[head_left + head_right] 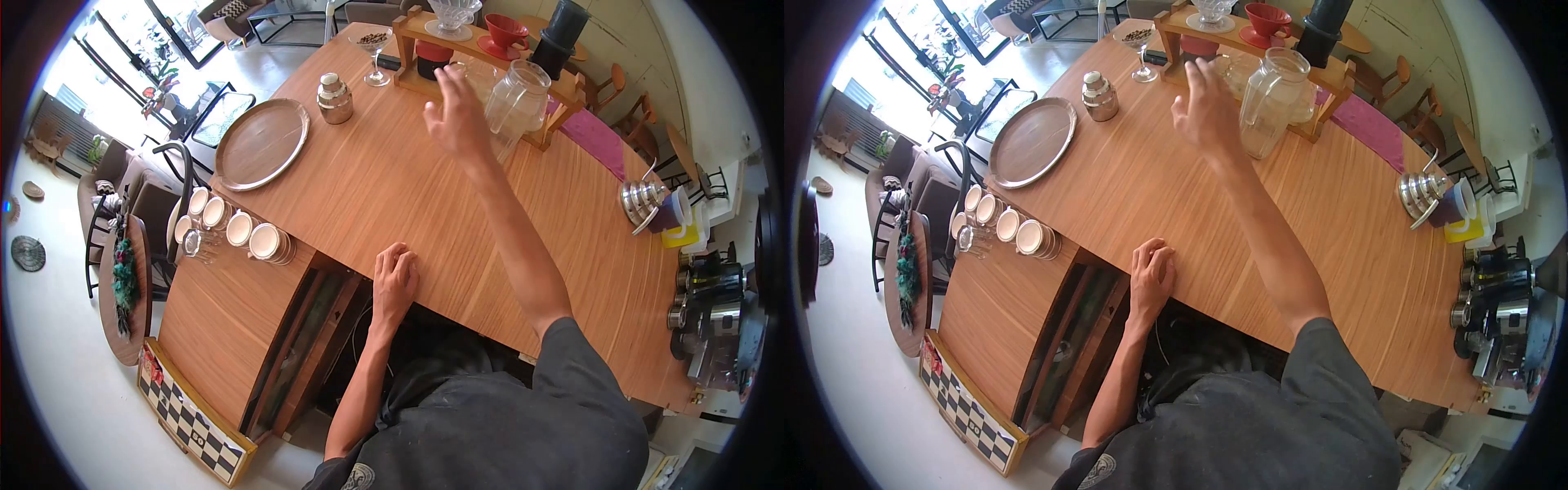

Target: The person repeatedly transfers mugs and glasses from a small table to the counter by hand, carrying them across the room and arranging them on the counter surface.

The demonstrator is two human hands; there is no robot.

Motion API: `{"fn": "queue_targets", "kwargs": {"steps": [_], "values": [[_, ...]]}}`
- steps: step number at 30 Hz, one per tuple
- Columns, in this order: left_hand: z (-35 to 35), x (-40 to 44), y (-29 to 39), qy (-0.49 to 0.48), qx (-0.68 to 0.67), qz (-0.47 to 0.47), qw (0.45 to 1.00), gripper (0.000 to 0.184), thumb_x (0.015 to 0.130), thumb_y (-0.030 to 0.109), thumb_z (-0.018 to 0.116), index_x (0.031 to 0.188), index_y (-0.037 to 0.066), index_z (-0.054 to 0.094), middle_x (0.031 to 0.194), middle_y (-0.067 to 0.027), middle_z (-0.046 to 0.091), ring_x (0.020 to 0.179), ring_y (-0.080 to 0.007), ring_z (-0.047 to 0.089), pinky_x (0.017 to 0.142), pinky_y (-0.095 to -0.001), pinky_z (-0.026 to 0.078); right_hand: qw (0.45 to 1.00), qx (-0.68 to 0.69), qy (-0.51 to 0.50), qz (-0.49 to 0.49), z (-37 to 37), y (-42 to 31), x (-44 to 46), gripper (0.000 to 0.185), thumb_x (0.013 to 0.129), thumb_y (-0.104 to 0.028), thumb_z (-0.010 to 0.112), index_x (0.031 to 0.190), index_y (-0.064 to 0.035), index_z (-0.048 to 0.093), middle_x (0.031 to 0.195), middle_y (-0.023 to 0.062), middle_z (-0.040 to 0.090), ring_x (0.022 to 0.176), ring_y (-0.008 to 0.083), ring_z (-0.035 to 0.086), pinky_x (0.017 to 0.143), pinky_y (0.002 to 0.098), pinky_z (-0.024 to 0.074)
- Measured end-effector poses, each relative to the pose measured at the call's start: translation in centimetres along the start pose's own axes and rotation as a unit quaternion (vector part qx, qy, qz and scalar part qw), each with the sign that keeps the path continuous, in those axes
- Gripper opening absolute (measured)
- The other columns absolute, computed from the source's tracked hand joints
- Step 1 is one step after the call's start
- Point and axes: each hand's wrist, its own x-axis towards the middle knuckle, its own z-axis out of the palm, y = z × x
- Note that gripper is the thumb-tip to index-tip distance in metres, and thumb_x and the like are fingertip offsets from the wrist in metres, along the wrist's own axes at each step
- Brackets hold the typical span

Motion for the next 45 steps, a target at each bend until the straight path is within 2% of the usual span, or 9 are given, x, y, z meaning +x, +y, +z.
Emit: {"fn": "queue_targets", "kwargs": {"steps": [4, 9, 12, 18, 26, 35, 37, 41, 45], "values": [[0.2, -0.1, -0.1, 0.004, -0.001, -0.003, 1.0, 0.019, 0.086, 0.002, 0.066, 0.105, 0.003, 0.065, 0.121, -0.0144, 0.059, 0.115, -0.0351, 0.055, 0.096, -0.044, 0.049, 0.993, 0.038, 0.094, -0.062, -6.6, -0.5, -0.5, 0.049, 0.09, -0.009, 0.063, 0.137, 0.0, 0.054, 0.141, 0.0195, 0.055, 0.134, 0.0363, 0.05, 0.115, 0.0452, 0.0388], [0.1, -0.2, -0.2, 0.004, 0.007, 0.008, 1.0, 0.017, 0.087, 0.003, 0.066, 0.104, 0.003, 0.066, 0.121, -0.0147, 0.059, 0.115, -0.0345, 0.056, 0.096, -0.0435, 0.049, 0.989, 0.059, 0.13, -0.032, -8.2, 1.8, -6.7, 0.046, 0.09, -0.002, 0.06, 0.136, -0.005, 0.054, 0.138, 0.0187, 0.056, 0.131, 0.0359, 0.052, 0.11, 0.0432, 0.0433], [0.1, -0.3, -0.2, -0.008, 0.015, 0.008, 1.0, 0.016, 0.088, 0.003, 0.066, 0.104, 0.004, 0.067, 0.122, -0.0149, 0.059, 0.115, -0.0341, 0.056, 0.095, -0.043, 0.05, 0.987, 0.094, 0.115, 0.06, -7.6, 3.0, -13.2, 0.05, 0.09, -0.001, 0.059, 0.139, -0.0064, 0.052, 0.141, 0.0177, 0.053, 0.131, 0.0355, 0.052, 0.11, 0.0429, 0.0437], [-0.6, -0.2, 0.5, -0.028, 0.02, -0.007, 0.999, 0.021, 0.088, 0.002, 0.063, 0.109, 0.003, 0.067, 0.126, -0.0162, 0.059, 0.118, -0.036, 0.055, 0.101, -0.0443, 0.046, 0.975, 0.075, -0.053, 0.202, -7.6, 3.8, -24.1, 0.05, 0.09, -0.002, 0.061, 0.138, -0.0064, 0.052, 0.14, 0.0169, 0.054, 0.131, 0.0355, 0.052, 0.11, 0.0441, 0.0449], [-0.8, -1.6, 1.7, -0.039, 0.066, -0.009, 0.997, 0.026, 0.091, 0.007, 0.062, 0.116, 0.002, 0.065, 0.131, -0.0187, 0.058, 0.123, -0.0368, 0.055, 0.105, -0.0448, 0.044, 0.976, 0.03, -0.119, 0.182, -9.7, 3.2, -28.5, 0.038, 0.09, -0.006, 0.061, 0.128, -0.001, 0.061, 0.142, 0.0185, 0.053, 0.133, 0.0384, 0.05, 0.109, 0.0456, 0.0458], [0.0, -5.4, 4.4, -0.029, 0.192, 0.021, 0.981, 0.032, 0.091, 0.02, 0.066, 0.119, 0.004, 0.066, 0.132, -0.0169, 0.06, 0.125, -0.0337, 0.055, 0.106, -0.0436, 0.042, 0.978, 0.028, -0.179, 0.103, -13.1, 2.7, -32.1, 0.038, 0.089, -0.008, 0.061, 0.127, -0.0047, 0.063, 0.143, 0.0174, 0.053, 0.129, 0.0372, 0.054, 0.108, 0.0445, 0.0463], [0.8, -6.6, 5.8, -0.041, 0.185, 0.022, 0.982, 0.032, 0.091, 0.021, 0.067, 0.119, 0.005, 0.067, 0.132, -0.0168, 0.06, 0.126, -0.0338, 0.055, 0.107, -0.044, 0.041, 0.973, 0.098, -0.164, 0.128, -15.4, 4.0, -33.6, 0.036, 0.089, -0.008, 0.06, 0.124, -0.0047, 0.064, 0.137, 0.0167, 0.059, 0.127, 0.0361, 0.056, 0.108, 0.0441, 0.0461], [2.5, -9.3, 9.8, -0.045, 0.197, 0.044, 0.978, 0.031, 0.09, 0.022, 0.07, 0.116, 0.006, 0.068, 0.129, -0.0162, 0.061, 0.125, -0.0346, 0.055, 0.107, -0.0442, 0.041, 0.989, -0.026, -0.031, 0.143, -24.2, 13.5, -39.5, 0.029, 0.089, -0.006, 0.057, 0.117, -0.0031, 0.066, 0.126, 0.0184, 0.064, 0.121, 0.0362, 0.06, 0.103, 0.0429, 0.0486], [5.7, -12.6, 14.4, -0.068, 0.156, 0.077, 0.982, 0.032, 0.087, 0.019, 0.072, 0.116, 0.006, 0.068, 0.127, -0.0163, 0.061, 0.125, -0.0332, 0.054, 0.109, -0.0444, 0.039, 0.925, -0.237, 0.006, 0.298, -37.6, 26.7, -46.3, 0.044, 0.093, -0.008, 0.053, 0.136, -0.0011, 0.054, 0.142, 0.0237, 0.054, 0.136, 0.0382, 0.048, 0.112, 0.0439, 0.0412]]}}
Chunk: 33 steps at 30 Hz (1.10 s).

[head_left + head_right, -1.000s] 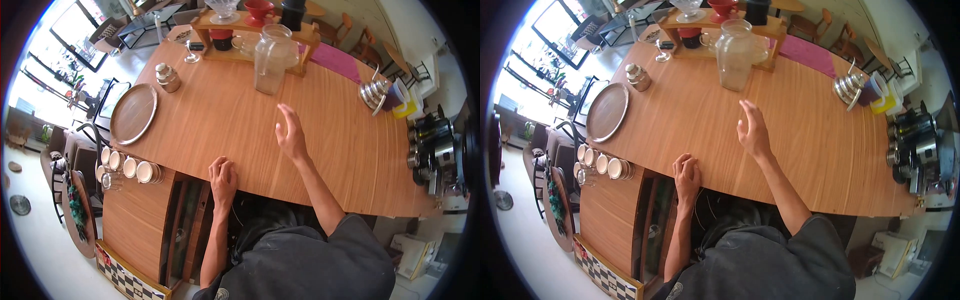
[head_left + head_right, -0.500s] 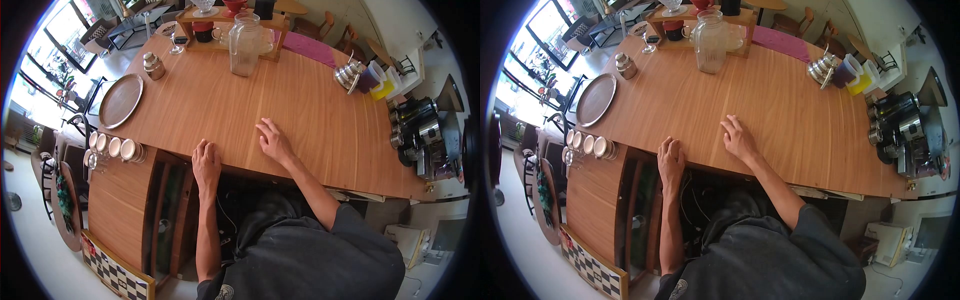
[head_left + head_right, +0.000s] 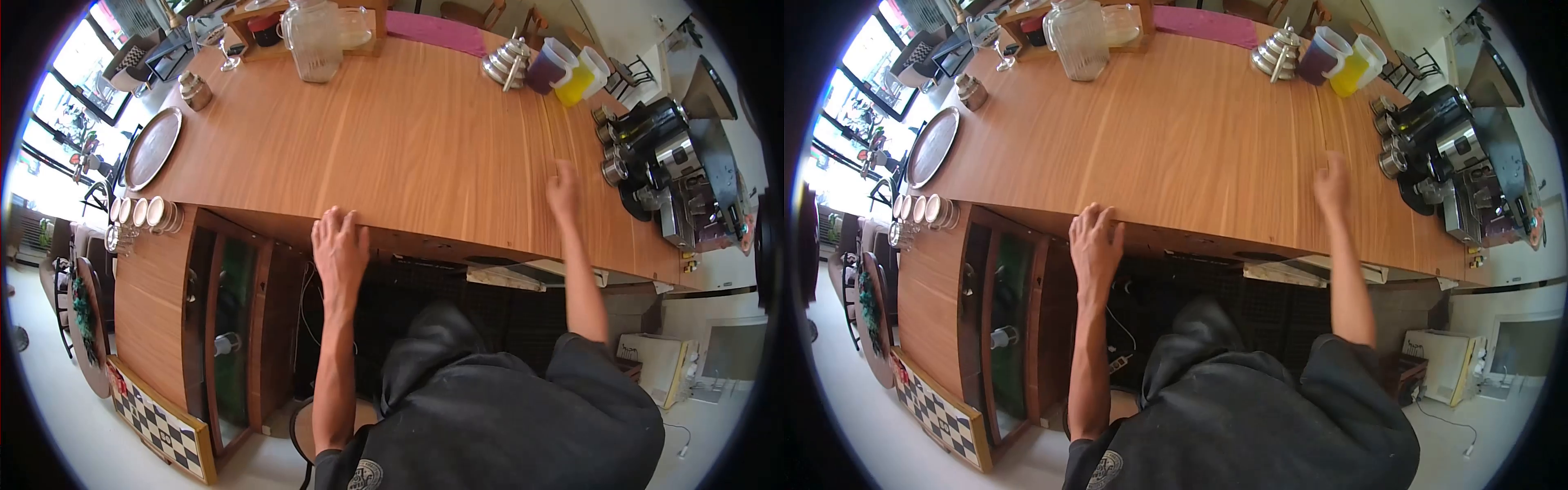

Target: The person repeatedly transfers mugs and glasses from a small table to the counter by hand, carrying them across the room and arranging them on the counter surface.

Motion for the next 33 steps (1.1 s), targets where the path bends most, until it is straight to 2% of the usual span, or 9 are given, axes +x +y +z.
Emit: {"fn": "queue_targets", "kwargs": {"steps": [2, 4, 6, 7, 11, 16, 22, 29, 33], "values": [[1.0, -1.1, 3.2, -0.018, -0.007, 0.016, 1.0, 0.036, 0.086, 0.02, 0.072, 0.119, 0.006, 0.068, 0.129, -0.0175, 0.059, 0.126, -0.0337, 0.053, 0.111, -0.0456, 0.038, 0.996, -0.072, 0.039, 0.045, -1.0, 11.4, 1.6, 0.053, 0.093, -0.011, 0.054, 0.145, -0.0027, 0.046, 0.152, 0.0231, 0.042, 0.14, 0.0395, 0.043, 0.115, 0.0457, 0.0382], [2.2, -2.0, 6.0, -0.032, -0.01, 0.032, 0.999, 0.039, 0.086, 0.021, 0.072, 0.121, 0.006, 0.067, 0.133, -0.019, 0.058, 0.129, -0.0343, 0.051, 0.113, -0.0467, 0.036, 0.992, -0.093, 0.052, 0.063, -2.6, 14.8, 1.8, 0.057, 0.093, -0.013, 0.054, 0.147, -0.0036, 0.042, 0.157, 0.0226, 0.036, 0.142, 0.0394, 0.04, 0.116, 0.0462, 0.0371], [3.1, -2.7, 8.5, -0.053, -0.007, 0.038, 0.998, 0.04, 0.086, 0.022, 0.072, 0.122, 0.005, 0.067, 0.135, -0.0203, 0.057, 0.131, -0.0348, 0.05, 0.114, -0.0472, 0.035, 0.959, -0.161, -0.057, 0.226, -5.3, 16.0, 1.6, 0.062, 0.095, -0.017, 0.054, 0.153, -0.0065, 0.036, 0.162, 0.0201, 0.028, 0.145, 0.0385, 0.035, 0.116, 0.0471, 0.0382], [3.4, -2.9, 9.5, -0.067, -0.009, 0.048, 0.997, 0.041, 0.086, 0.022, 0.072, 0.124, 0.005, 0.067, 0.136, -0.0208, 0.056, 0.132, -0.035, 0.05, 0.114, -0.0471, 0.035, 0.946, -0.16, -0.094, 0.265, -5.7, 16.3, 1.6, 0.067, 0.096, -0.018, 0.055, 0.157, -0.0099, 0.029, 0.162, 0.0186, 0.028, 0.147, 0.0383, 0.032, 0.117, 0.0477, 0.0382], [4.1, -3.6, 11.8, -0.106, 0.003, 0.06, 0.993, 0.046, 0.088, 0.021, 0.07, 0.131, 0.005, 0.063, 0.142, -0.0245, 0.052, 0.135, -0.0369, 0.048, 0.115, -0.0472, 0.034, 0.95, -0.146, -0.109, 0.254, -5.7, 17.7, 1.0, 0.071, 0.094, -0.018, 0.06, 0.158, -0.0115, 0.029, 0.158, 0.0204, 0.034, 0.145, 0.0384, 0.035, 0.118, 0.0468, 0.0345], [3.8, -3.4, 12.4, -0.14, 0.019, 0.043, 0.989, 0.049, 0.087, 0.021, 0.071, 0.134, 0.006, 0.062, 0.144, -0.027, 0.05, 0.135, -0.0378, 0.048, 0.114, -0.0467, 0.035, 0.971, -0.076, -0.101, 0.204, -6.1, 17.5, 1.7, 0.072, 0.095, -0.018, 0.058, 0.159, -0.0138, 0.027, 0.163, 0.0187, 0.026, 0.147, 0.0375, 0.033, 0.118, 0.047, 0.0338], [3.7, -2.9, 13.0, -0.163, 0.034, 0.026, 0.986, 0.05, 0.087, 0.021, 0.072, 0.133, 0.006, 0.062, 0.142, -0.0279, 0.051, 0.135, -0.0392, 0.049, 0.112, -0.0462, 0.037, 0.937, -0.164, -0.174, 0.255, -6.8, 15.6, 2.9, 0.071, 0.095, -0.028, 0.055, 0.16, -0.017, 0.026, 0.163, 0.0192, 0.028, 0.147, 0.0359, 0.033, 0.116, 0.0471, 0.0357], [3.3, -3.0, 13.2, -0.168, 0.025, 0.023, 0.985, 0.05, 0.087, 0.019, 0.073, 0.133, 0.005, 0.061, 0.143, -0.0283, 0.049, 0.135, -0.0404, 0.048, 0.111, -0.0466, 0.037, 0.946, -0.17, -0.163, 0.224, -5.1, 17.6, 3.9, 0.067, 0.095, -0.028, 0.051, 0.158, -0.0131, 0.032, 0.162, 0.02, 0.029, 0.147, 0.0362, 0.032, 0.12, 0.0468, 0.0306], [3.2, -3.1, 13.2, -0.159, 0.019, 0.027, 0.987, 0.05, 0.086, 0.019, 0.073, 0.133, 0.005, 0.061, 0.143, -0.0284, 0.049, 0.135, -0.0396, 0.048, 0.11, -0.0465, 0.038, 0.945, -0.166, -0.163, 0.229, -5.0, 17.9, 4.2, 0.067, 0.094, -0.027, 0.051, 0.157, -0.011, 0.034, 0.162, 0.0206, 0.028, 0.147, 0.0398, 0.03, 0.121, 0.0466, 0.028]]}}
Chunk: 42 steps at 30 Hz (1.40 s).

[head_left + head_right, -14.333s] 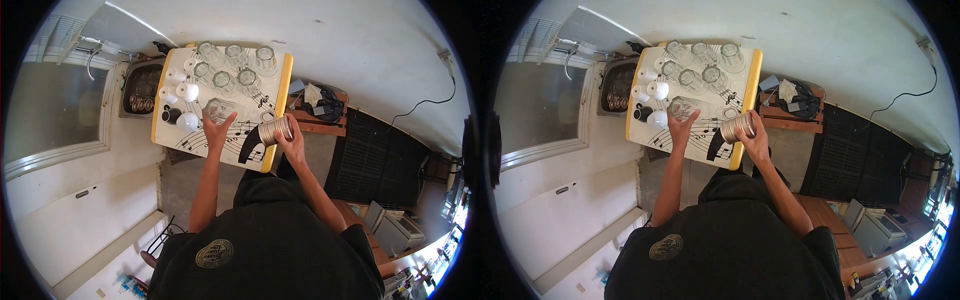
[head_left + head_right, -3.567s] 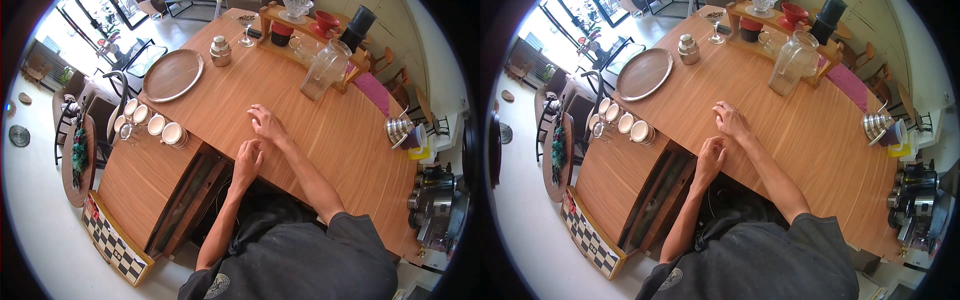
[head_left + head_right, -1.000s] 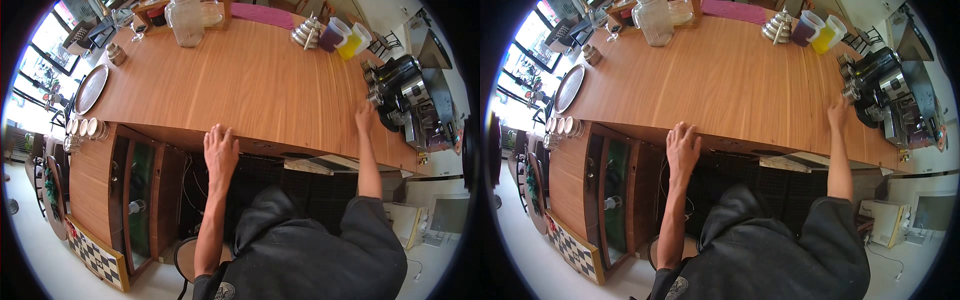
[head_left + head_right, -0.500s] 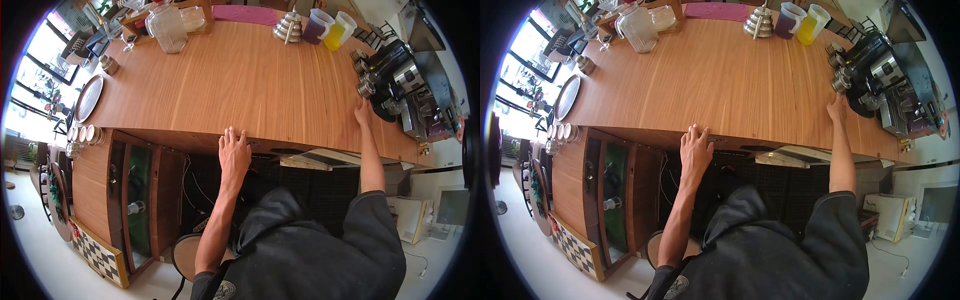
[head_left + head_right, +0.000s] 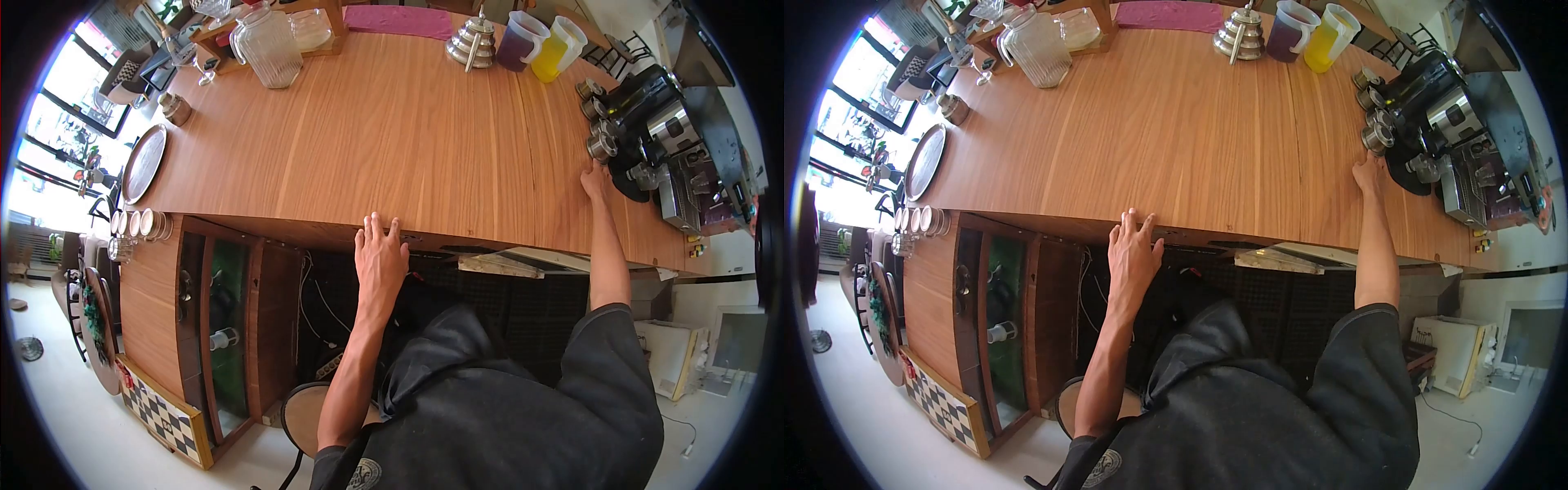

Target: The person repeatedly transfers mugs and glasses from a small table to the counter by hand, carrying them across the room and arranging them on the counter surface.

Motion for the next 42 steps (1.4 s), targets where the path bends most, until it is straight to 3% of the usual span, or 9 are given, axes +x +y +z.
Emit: {"fn": "queue_targets", "kwargs": {"steps": [11, 13, 17, 22, 25, 29, 31, 37, 42], "values": [[-0.4, 0.2, -0.3, 0.0, -0.02, -0.008, 1.0, 0.045, 0.086, 0.02, 0.074, 0.129, 0.008, 0.064, 0.138, -0.0253, 0.053, 0.117, -0.0351, 0.061, 0.108, -0.0467, 0.041, 1.0, -0.004, -0.023, -0.009, 0.7, 0.4, 0.4, 0.068, 0.093, -0.024, 0.052, 0.156, -0.0075, 0.034, 0.161, 0.0248, 0.027, 0.146, 0.0403, 0.031, 0.122, 0.0459, 0.0246], [-0.3, 0.1, -0.1, 0.011, -0.011, -0.009, 1.0, 0.045, 0.086, 0.019, 0.074, 0.129, 0.009, 0.063, 0.139, -0.025, 0.052, 0.116, -0.0351, 0.062, 0.108, -0.0468, 0.041, 0.991, -0.035, 0.108, -0.076, 5.1, 3.1, 3.3, 0.064, 0.094, -0.025, 0.051, 0.154, -0.0074, 0.038, 0.158, 0.0254, 0.034, 0.142, 0.0407, 0.037, 0.121, 0.047, 0.0272], [0.0, 0.0, 0.1, 0.024, -0.008, -0.012, 1.0, 0.046, 0.086, 0.019, 0.074, 0.129, 0.009, 0.062, 0.14, -0.0247, 0.052, 0.116, -0.0355, 0.062, 0.108, -0.0469, 0.041, 0.992, -0.097, 0.069, -0.042, 1.9, -0.1, -1.1, 0.057, 0.096, -0.024, 0.048, 0.151, -0.0076, 0.044, 0.15, 0.0266, 0.044, 0.137, 0.0417, 0.043, 0.116, 0.0499, 0.0345], [0.2, 0.0, 0.9, 0.032, -0.005, -0.039, 0.999, 0.046, 0.085, 0.019, 0.074, 0.128, 0.008, 0.062, 0.141, -0.0254, 0.051, 0.126, -0.0367, 0.055, 0.108, -0.0483, 0.041, 0.986, -0.099, 0.12, -0.054, 1.9, -0.8, -3.2, 0.048, 0.098, -0.026, 0.045, 0.142, -0.0063, 0.052, 0.139, 0.0239, 0.053, 0.131, 0.0399, 0.05, 0.099, 0.0505, 0.0513], [0.2, 0.1, 1.7, 0.009, -0.015, -0.074, 0.997, 0.044, 0.086, 0.018, 0.073, 0.127, 0.007, 0.061, 0.144, -0.026, 0.049, 0.139, -0.0394, 0.045, 0.112, -0.05, 0.037, 0.979, -0.11, 0.153, -0.078, 2.7, -0.3, -3.2, 0.047, 0.099, -0.026, 0.046, 0.142, -0.0073, 0.052, 0.135, 0.023, 0.054, 0.126, 0.0397, 0.053, 0.095, 0.0504, 0.0533], [1.5, 0.4, 2.8, 0.047, 0.023, -0.099, 0.994, 0.042, 0.087, 0.016, 0.069, 0.126, 0.004, 0.059, 0.142, -0.0267, 0.05, 0.14, -0.0407, 0.043, 0.112, -0.0481, 0.036, 0.989, -0.051, 0.107, -0.093, 0.6, -0.1, -4.8, 0.043, 0.099, -0.027, 0.05, 0.137, -0.0072, 0.054, 0.132, 0.0218, 0.055, 0.126, 0.0394, 0.053, 0.093, 0.0495, 0.0539], [1.2, 0.9, 4.7, 0.077, 0.022, -0.101, 0.992, 0.041, 0.087, 0.015, 0.068, 0.125, 0.001, 0.058, 0.139, -0.0246, 0.053, 0.135, -0.0391, 0.047, 0.11, -0.0469, 0.037, 0.974, 0.134, 0.131, -0.129, -0.1, 0.7, -4.8, 0.035, 0.096, -0.021, 0.059, 0.128, -0.008, 0.057, 0.126, 0.0186, 0.056, 0.121, 0.0373, 0.055, 0.093, 0.048, 0.053], [4.6, 4.1, 15.6, 0.105, -0.232, -0.043, 0.966, 0.042, 0.088, 0.012, 0.067, 0.128, 0.005, 0.058, 0.132, -0.0192, 0.058, 0.126, -0.0378, 0.052, 0.106, -0.0456, 0.041, 0.913, 0.171, 0.295, -0.224, -2.8, 2.7, -1.7, 0.038, 0.088, -0.012, 0.072, 0.123, -0.0092, 0.058, 0.118, 0.0156, 0.053, 0.11, 0.035, 0.054, 0.092, 0.0453, 0.0488], [11.3, 8.4, 27.0, 0.066, -0.319, 0.036, 0.945, 0.042, 0.088, 0.014, 0.066, 0.128, 0.002, 0.059, 0.129, -0.0204, 0.06, 0.122, -0.0389, 0.055, 0.104, -0.0459, 0.042, 0.879, 0.196, 0.283, -0.331, -3.4, 4.6, 2.6, 0.043, 0.089, -0.017, 0.074, 0.128, -0.0079, 0.058, 0.124, 0.0171, 0.052, 0.114, 0.0362, 0.052, 0.097, 0.0467, 0.046]]}}
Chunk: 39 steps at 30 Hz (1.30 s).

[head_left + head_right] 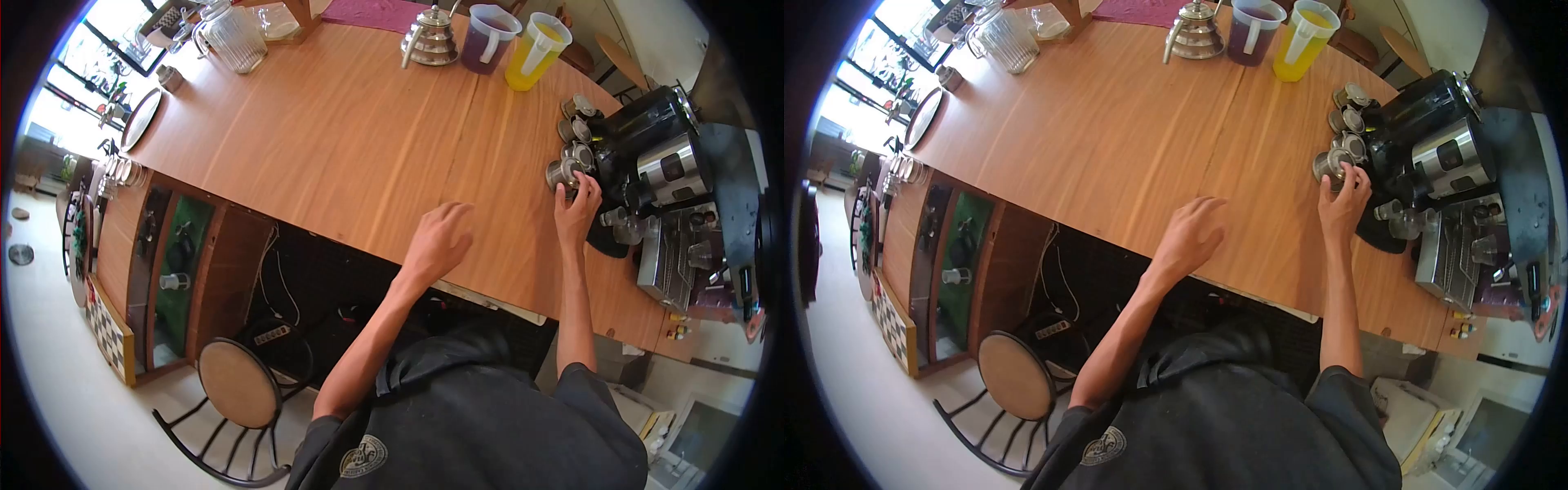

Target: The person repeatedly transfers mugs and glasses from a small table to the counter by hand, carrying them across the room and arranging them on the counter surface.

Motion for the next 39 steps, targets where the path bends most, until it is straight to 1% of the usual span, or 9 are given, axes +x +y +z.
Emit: {"fn": "queue_targets", "kwargs": {"steps": [2, 8, 14, 23, 28, 30, 34, 37, 39], "values": [[4.7, 1.7, 0.5, -0.047, -0.02, 0.05, 0.997, 0.045, 0.088, 0.016, 0.066, 0.129, 0.001, 0.057, 0.129, -0.0213, 0.059, 0.123, -0.0389, 0.055, 0.104, -0.0468, 0.043, 0.999, 0.028, -0.035, -0.016, 0.6, 2.0, 0.4, 0.047, 0.09, -0.022, 0.074, 0.131, -0.0072, 0.057, 0.131, 0.0182, 0.052, 0.12, 0.0382, 0.05, 0.101, 0.048, 0.0443], [12.6, 7.0, 2.9, -0.107, -0.027, 0.031, 0.993, 0.054, 0.086, 0.015, 0.062, 0.137, 0.002, 0.051, 0.138, -0.0224, 0.055, 0.13, -0.04, 0.05, 0.109, -0.0467, 0.04, 0.994, 0.072, -0.077, -0.027, 0.6, 3.2, 1.2, 0.048, 0.09, -0.025, 0.074, 0.132, -0.0075, 0.057, 0.133, 0.0187, 0.052, 0.124, 0.0395, 0.048, 0.104, 0.0488, 0.0431], [16.3, 9.3, 2.7, -0.085, 0.052, 0.067, 0.993, 0.06, 0.085, 0.015, 0.063, 0.141, 0.002, 0.047, 0.146, -0.0228, 0.048, 0.136, -0.0397, 0.045, 0.112, -0.0482, 0.038, 0.993, 0.075, -0.086, -0.032, 0.3, 3.7, 1.1, 0.045, 0.091, -0.024, 0.073, 0.131, -0.0078, 0.059, 0.133, 0.0178, 0.052, 0.123, 0.039, 0.049, 0.104, 0.0484, 0.0432], [19.1, 9.7, 2.7, -0.09, 0.081, 0.081, 0.989, 0.066, 0.084, 0.016, 0.064, 0.145, -0.001, 0.045, 0.153, -0.025, 0.04, 0.146, -0.0393, 0.034, 0.121, -0.0483, 0.028, 0.989, 0.083, -0.108, -0.047, -0.2, 4.8, 1.7, 0.039, 0.092, -0.022, 0.071, 0.128, -0.0088, 0.061, 0.132, 0.0149, 0.055, 0.122, 0.0371, 0.051, 0.103, 0.0482, 0.0442], [19.1, 9.3, 2.9, -0.088, 0.07, 0.081, 0.99, 0.065, 0.084, 0.017, 0.063, 0.144, -0.001, 0.046, 0.152, -0.0249, 0.042, 0.146, -0.0391, 0.034, 0.121, -0.0489, 0.028, 0.987, 0.095, -0.112, -0.062, -0.6, 5.1, 2.2, 0.038, 0.093, -0.021, 0.069, 0.128, -0.0077, 0.061, 0.131, 0.015, 0.056, 0.122, 0.0372, 0.051, 0.103, 0.0478, 0.0441], [19.4, 9.0, 2.9, -0.083, 0.067, 0.082, 0.991, 0.065, 0.084, 0.017, 0.064, 0.144, 0.0, 0.046, 0.152, -0.0245, 0.043, 0.146, -0.0389, 0.035, 0.12, -0.0493, 0.028, 0.99, 0.105, -0.064, -0.075, -1.0, 4.8, 2.6, 0.036, 0.094, -0.019, 0.066, 0.127, -0.0047, 0.061, 0.131, 0.0155, 0.057, 0.121, 0.0375, 0.052, 0.103, 0.0473, 0.044], [19.5, 8.6, 3.1, -0.084, 0.073, 0.088, 0.99, 0.064, 0.084, 0.016, 0.063, 0.144, -0.001, 0.047, 0.152, -0.0239, 0.043, 0.146, -0.0384, 0.034, 0.12, -0.0493, 0.028, 0.986, 0.123, -0.05, -0.101, -1.4, 4.3, 3.5, 0.034, 0.095, -0.015, 0.063, 0.126, -0.0023, 0.06, 0.128, 0.0156, 0.059, 0.118, 0.0368, 0.055, 0.102, 0.0465, 0.0445], [19.8, 8.3, 3.2, -0.087, 0.07, 0.092, 0.99, 0.064, 0.083, 0.016, 0.062, 0.144, -0.001, 0.047, 0.152, -0.0233, 0.042, 0.147, -0.0383, 0.034, 0.12, -0.0496, 0.028, 0.985, 0.12, -0.069, -0.103, -0.9, 4.3, 3.8, 0.032, 0.095, -0.014, 0.061, 0.125, -0.0018, 0.06, 0.127, 0.0159, 0.06, 0.117, 0.0363, 0.057, 0.101, 0.046, 0.0452], [19.8, 8.3, 3.3, -0.085, 0.071, 0.092, 0.99, 0.064, 0.083, 0.015, 0.062, 0.144, -0.001, 0.047, 0.152, -0.023, 0.042, 0.147, -0.0383, 0.033, 0.12, -0.0498, 0.028, 0.982, 0.095, -0.124, -0.11, -0.2, 4.7, 3.6, 0.032, 0.095, -0.014, 0.061, 0.124, -0.0016, 0.061, 0.126, 0.0162, 0.061, 0.118, 0.0361, 0.056, 0.1, 0.0456, 0.0459]]}}
